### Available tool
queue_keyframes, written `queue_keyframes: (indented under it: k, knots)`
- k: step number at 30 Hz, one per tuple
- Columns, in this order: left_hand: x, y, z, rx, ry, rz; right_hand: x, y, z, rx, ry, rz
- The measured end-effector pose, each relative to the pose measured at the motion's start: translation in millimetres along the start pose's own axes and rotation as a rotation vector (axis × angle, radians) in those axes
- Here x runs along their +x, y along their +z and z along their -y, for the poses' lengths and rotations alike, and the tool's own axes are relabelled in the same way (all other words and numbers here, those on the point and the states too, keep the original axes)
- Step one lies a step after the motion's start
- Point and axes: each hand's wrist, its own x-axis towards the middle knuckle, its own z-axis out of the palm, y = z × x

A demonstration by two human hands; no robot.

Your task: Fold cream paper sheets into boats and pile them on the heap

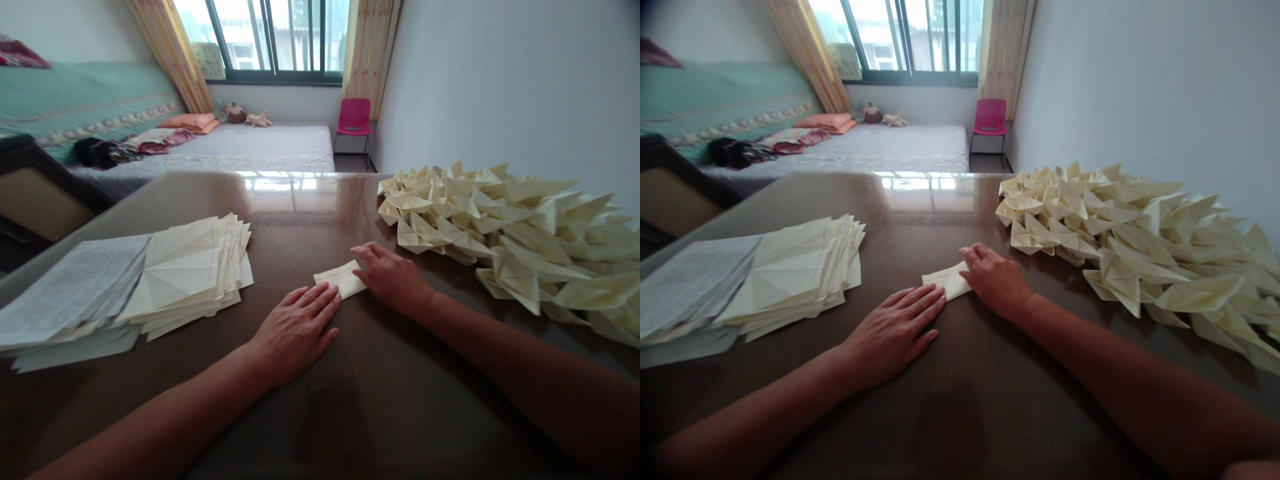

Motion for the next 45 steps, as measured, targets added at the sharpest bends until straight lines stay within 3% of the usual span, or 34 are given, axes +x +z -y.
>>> queue_keyframes:
  k: [1,3,6,13,21,24,28,32,36,39,45]
  knots:
    - [0,-0.2,0,0.005,0.001,-0.002,-5,-6,6,-0.068,-0.089,-0.028]
    - [0,-1.0,-1,0.008,0.003,0.003,-15,-15,20,-0.149,-0.268,0.06]
    - [1,-2.2,-2,0.012,0.004,0.005,-30,-16,38,-0.237,-0.344,0.141]
    - [-2,-4.1,-5,0.083,-0.015,-0.022,-43,-5,44,-0.386,-0.321,0.157]
    - [-7,-8.8,-1,0.124,-0.031,-0.172,-39,-13,44,-0.469,-0.167,0.273]
    - [-6,-11.3,4,0.084,-0.072,-0.202,-29,-21,34,-0.38,-0.099,0.3]
    - [-4,-12.4,10,0.055,-0.219,-0.141,-15,-21,14,-0.178,-0.038,0.212]
    - [-1,-9.0,13,-0.02,-0.306,-0.136,-3,1,-7,0.231,0.008,0.133]
    - [1,-4.6,18,-0.14,-0.277,-0.186,6,23,-20,0.612,0.089,0.082]
    - [2,-1.6,22,-0.201,-0.261,-0.157,8,27,-22,0.656,0.078,0.027]
    - [5,2.2,22,-0.163,-0.103,-0.108,6,25,-21,0.603,-0.019,0.095]
